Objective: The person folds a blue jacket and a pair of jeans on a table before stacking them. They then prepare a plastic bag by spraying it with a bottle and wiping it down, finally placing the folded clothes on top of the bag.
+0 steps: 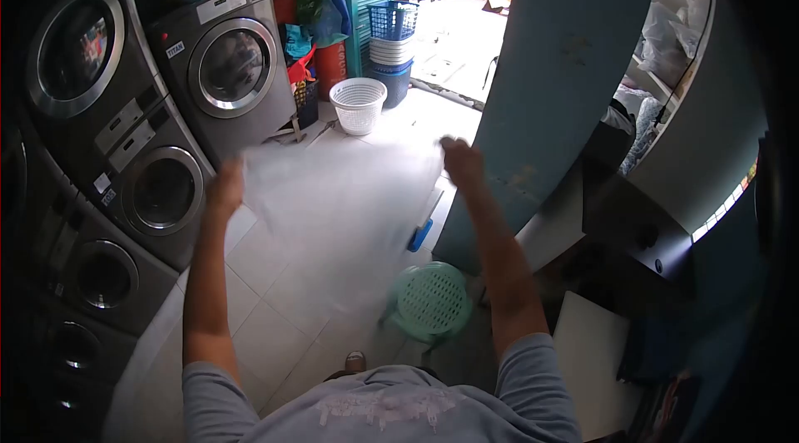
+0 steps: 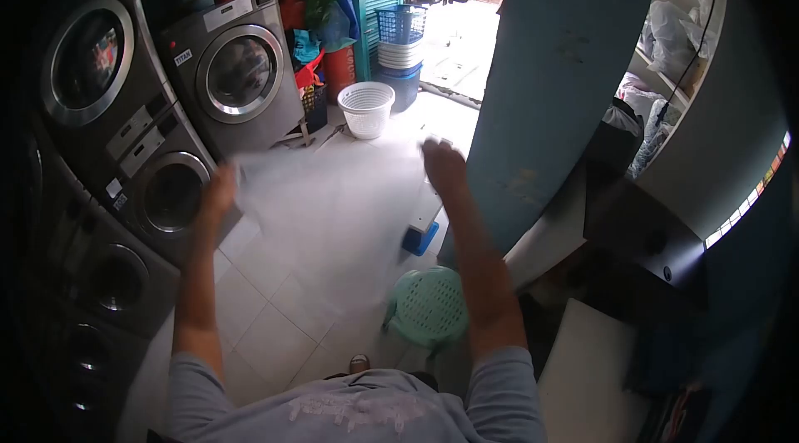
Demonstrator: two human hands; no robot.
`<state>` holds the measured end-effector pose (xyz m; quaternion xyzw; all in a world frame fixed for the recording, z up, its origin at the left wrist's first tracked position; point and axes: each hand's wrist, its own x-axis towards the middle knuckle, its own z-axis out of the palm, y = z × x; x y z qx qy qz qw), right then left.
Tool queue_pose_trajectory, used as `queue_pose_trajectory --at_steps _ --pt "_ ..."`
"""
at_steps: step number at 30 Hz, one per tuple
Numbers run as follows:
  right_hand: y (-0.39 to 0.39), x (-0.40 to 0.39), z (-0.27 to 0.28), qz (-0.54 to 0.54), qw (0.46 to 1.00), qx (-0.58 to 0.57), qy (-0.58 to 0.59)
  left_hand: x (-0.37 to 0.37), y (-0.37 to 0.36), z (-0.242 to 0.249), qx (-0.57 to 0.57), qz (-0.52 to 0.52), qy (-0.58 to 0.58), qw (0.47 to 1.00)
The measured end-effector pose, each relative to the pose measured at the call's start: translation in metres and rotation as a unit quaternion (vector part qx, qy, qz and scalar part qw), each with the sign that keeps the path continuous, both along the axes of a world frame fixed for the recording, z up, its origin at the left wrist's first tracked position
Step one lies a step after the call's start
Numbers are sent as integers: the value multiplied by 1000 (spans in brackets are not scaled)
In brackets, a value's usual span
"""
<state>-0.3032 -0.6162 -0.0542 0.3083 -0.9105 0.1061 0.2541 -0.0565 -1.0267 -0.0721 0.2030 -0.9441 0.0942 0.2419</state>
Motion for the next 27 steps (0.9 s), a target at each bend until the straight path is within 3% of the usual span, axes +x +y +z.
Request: queue_pose_trajectory --at_steps 1,2,3,5,7,8,9,10,11,12,14,15,16,17,18,21,22,24,27 --pt "-5 22 70 -34 988 -117 96 -9 17 68 -46 1 107 993" --pt "-5 26 109 84 924 -277 251 -2 41 123 -147 -2 192 970" --pt "1 53 147 103 887 -310 327 12 90 169 -133 -16 311 941" --pt "15 88 162 104 815 -335 461 33 117 168 -165 -91 506 842" --pt "7 80 46 123 919 -204 315 48 60 37 -84 -161 358 916" --pt "3 76 -12 127 953 -138 237 52 69 -30 233 -82 278 928" --pt "12 73 -96 148 989 28 11 56 54 -132 426 77 62 899" --pt "39 87 -184 169 942 142 -254 95 91 -145 346 82 -244 902" --pt "66 109 -248 164 888 169 -395 130 76 -218 279 -52 -313 906" --pt "83 128 -274 155 862 155 -456 123 72 -207 274 -23 -301 913" --pt "90 124 -279 178 918 191 -299 141 86 -191 284 38 -311 906" --pt "74 104 -255 147 935 114 -302 129 72 -188 238 -7 -193 952" --pt "57 86 -230 122 945 31 -302 104 63 -160 185 -17 -147 971" --pt "42 71 -176 80 944 27 -320 76 50 -136 152 -5 -135 979" --pt "33 44 -162 51 970 -21 -236 49 45 -103 143 39 -134 980" --pt "27 33 -52 32 980 -195 8 23 71 17 50 -72 28 996" --pt "32 40 -27 26 975 -218 31 24 88 40 57 -82 58 993" --pt "48 52 5 6 962 -261 80 21 111 73 76 -110 118 984" --pt "89 67 7 -20 960 -274 55 17 133 74 84 -193 102 972"
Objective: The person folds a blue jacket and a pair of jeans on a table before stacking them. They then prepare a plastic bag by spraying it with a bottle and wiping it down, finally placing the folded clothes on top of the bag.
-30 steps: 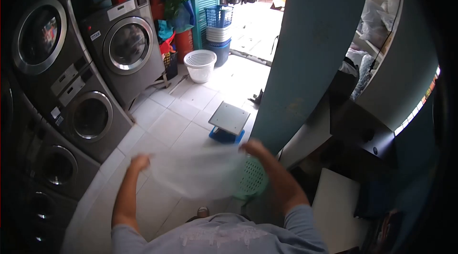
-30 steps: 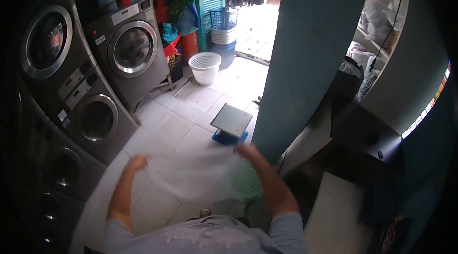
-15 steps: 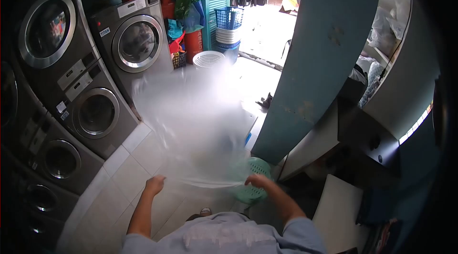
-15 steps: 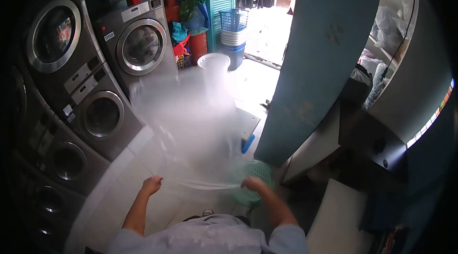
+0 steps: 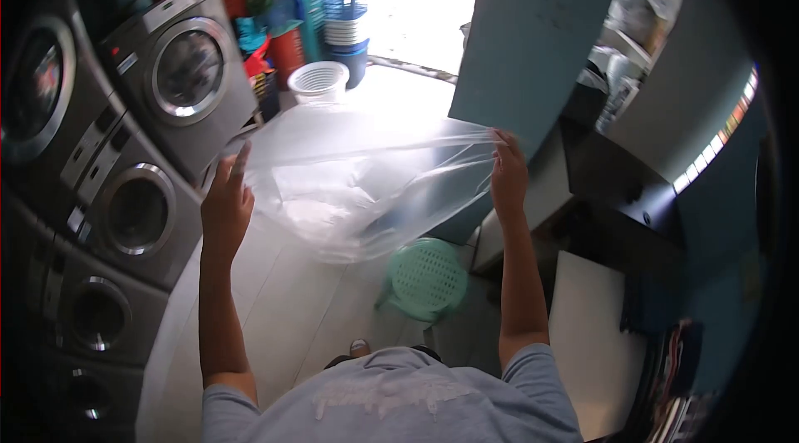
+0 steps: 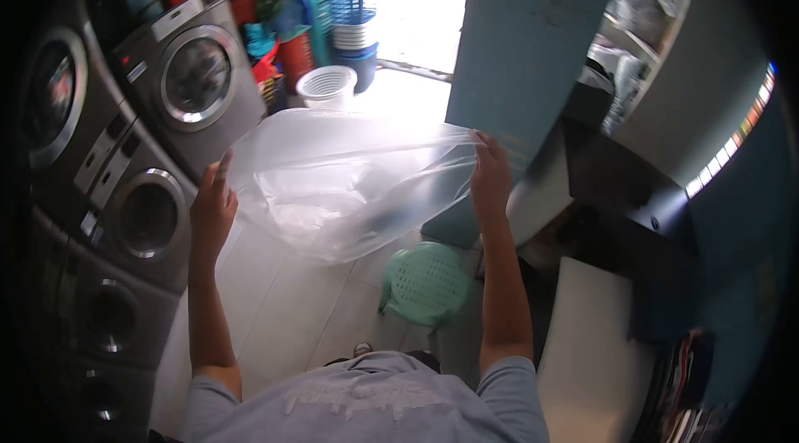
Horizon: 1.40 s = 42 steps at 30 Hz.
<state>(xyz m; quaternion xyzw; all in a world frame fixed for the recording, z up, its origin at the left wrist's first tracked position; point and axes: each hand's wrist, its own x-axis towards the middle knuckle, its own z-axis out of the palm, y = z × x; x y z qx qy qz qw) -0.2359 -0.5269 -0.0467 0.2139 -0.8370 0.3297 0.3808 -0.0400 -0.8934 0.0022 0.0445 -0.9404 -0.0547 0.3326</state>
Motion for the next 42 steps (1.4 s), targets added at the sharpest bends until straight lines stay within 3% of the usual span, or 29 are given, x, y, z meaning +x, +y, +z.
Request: queue_pose_trajectory --at_steps 6,8,12,15,18,19,22,25,27,30,31,32,33,37,38,39,40,42 --pt "112 52 -8 -118 993 -8 22 -38 68 14 26 -225 -28 973" --pt "159 85 -13 -158 985 -56 30 -41 114 25 150 -378 -52 912" --pt "252 165 -1 -201 950 -233 -58 -65 199 35 111 -523 -102 839" --pt "311 219 14 -287 906 -272 -151 -89 274 52 74 -631 -113 764" --pt "371 270 33 -316 886 -330 -83 -114 365 60 71 -683 -101 720" --pt "401 280 26 -343 903 -258 -23 -107 393 66 79 -698 -88 706" --pt "484 324 25 -394 890 -229 28 -64 466 82 96 -719 -47 687" --pt "540 382 41 -485 842 -228 68 4 526 92 85 -731 -8 677" --pt "554 426 49 -528 815 -207 121 38 560 89 80 -755 -25 651" --pt "589 485 34 -543 774 -294 141 83 605 86 66 -788 -33 612" --pt "599 505 25 -639 738 -143 163 95 618 84 58 -793 -40 605" --pt "607 521 20 -625 723 -248 156 105 631 81 48 -797 -46 601" --pt "610 543 12 -648 710 -220 167 109 646 73 35 -806 -27 591" --pt "586 608 -9 -672 657 -230 254 143 673 49 51 -832 -68 547" --pt "569 623 -6 -643 654 -263 299 147 678 35 61 -852 -73 514" --pt "561 643 -18 -692 620 -216 300 150 682 17 72 -871 -80 479" --pt "547 657 -24 -653 608 -289 349 154 685 0 83 -888 -89 442" --pt "508 683 -33 -697 584 -219 354 158 682 -25 -14 -900 -80 429"
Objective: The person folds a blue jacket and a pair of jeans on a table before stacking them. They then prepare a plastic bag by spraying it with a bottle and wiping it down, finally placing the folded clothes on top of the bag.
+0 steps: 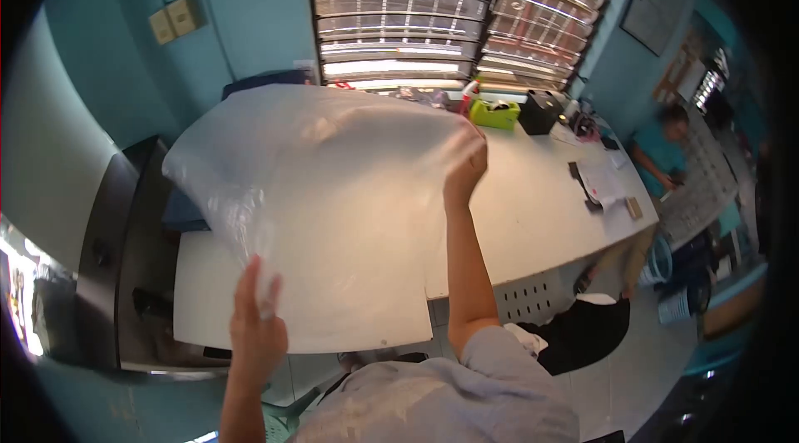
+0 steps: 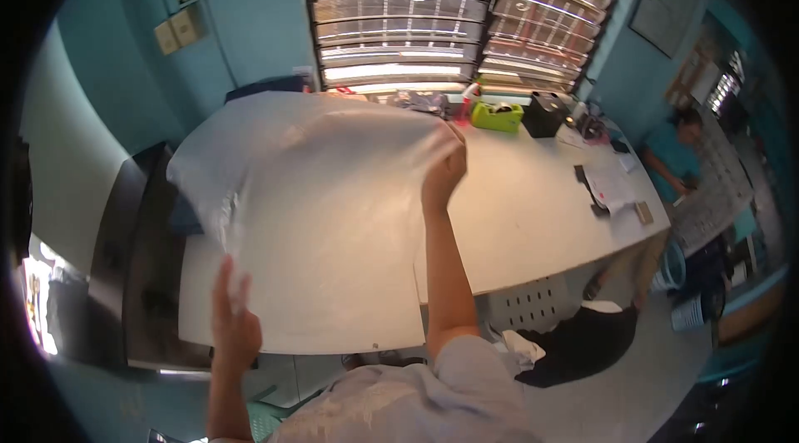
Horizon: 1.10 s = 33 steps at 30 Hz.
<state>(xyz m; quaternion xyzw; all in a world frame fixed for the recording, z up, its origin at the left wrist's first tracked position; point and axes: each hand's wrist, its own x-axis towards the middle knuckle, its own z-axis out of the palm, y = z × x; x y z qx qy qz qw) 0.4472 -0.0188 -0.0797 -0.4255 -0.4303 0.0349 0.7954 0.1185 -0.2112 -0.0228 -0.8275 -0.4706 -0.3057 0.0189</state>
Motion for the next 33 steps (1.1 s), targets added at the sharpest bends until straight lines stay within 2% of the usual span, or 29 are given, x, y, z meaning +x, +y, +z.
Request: queue_pose_trajectory --at_steps 1,4,6,8,10,14,17,20,21,24,27,33 --pt "-27 6 6 -73 995 15 -62 0 -1 -12 -8 -11 46 999" --pt "-69 36 -37 -184 982 -4 -47 -2 11 -75 -35 -70 -51 996" --pt "-99 42 -65 -203 974 -59 -76 -3 20 -97 -59 -102 -34 992" --pt "-119 37 -86 -178 980 -85 -31 -10 35 -122 -65 -110 -31 991" --pt "-132 27 -104 -234 953 -174 -86 -17 48 -152 -59 -99 -50 992" --pt "-150 13 -130 -170 916 -308 -191 -26 64 -173 -93 -88 -52 990" --pt "-157 24 -150 -81 846 -422 -315 -24 66 -183 -120 -87 -51 988" --pt "-171 51 -147 37 810 -514 -281 -12 64 -200 -121 -101 -44 986" --pt "-177 59 -133 69 817 -537 -198 -5 64 -205 -123 -105 -44 986" --pt "-173 107 -110 106 851 -514 -38 28 71 -206 -110 -114 -44 986" --pt "-132 165 -115 131 867 -472 93 58 80 -204 -106 -103 -33 988" --pt "8 240 -141 44 889 -441 115 82 70 -206 -194 19 -5 981"
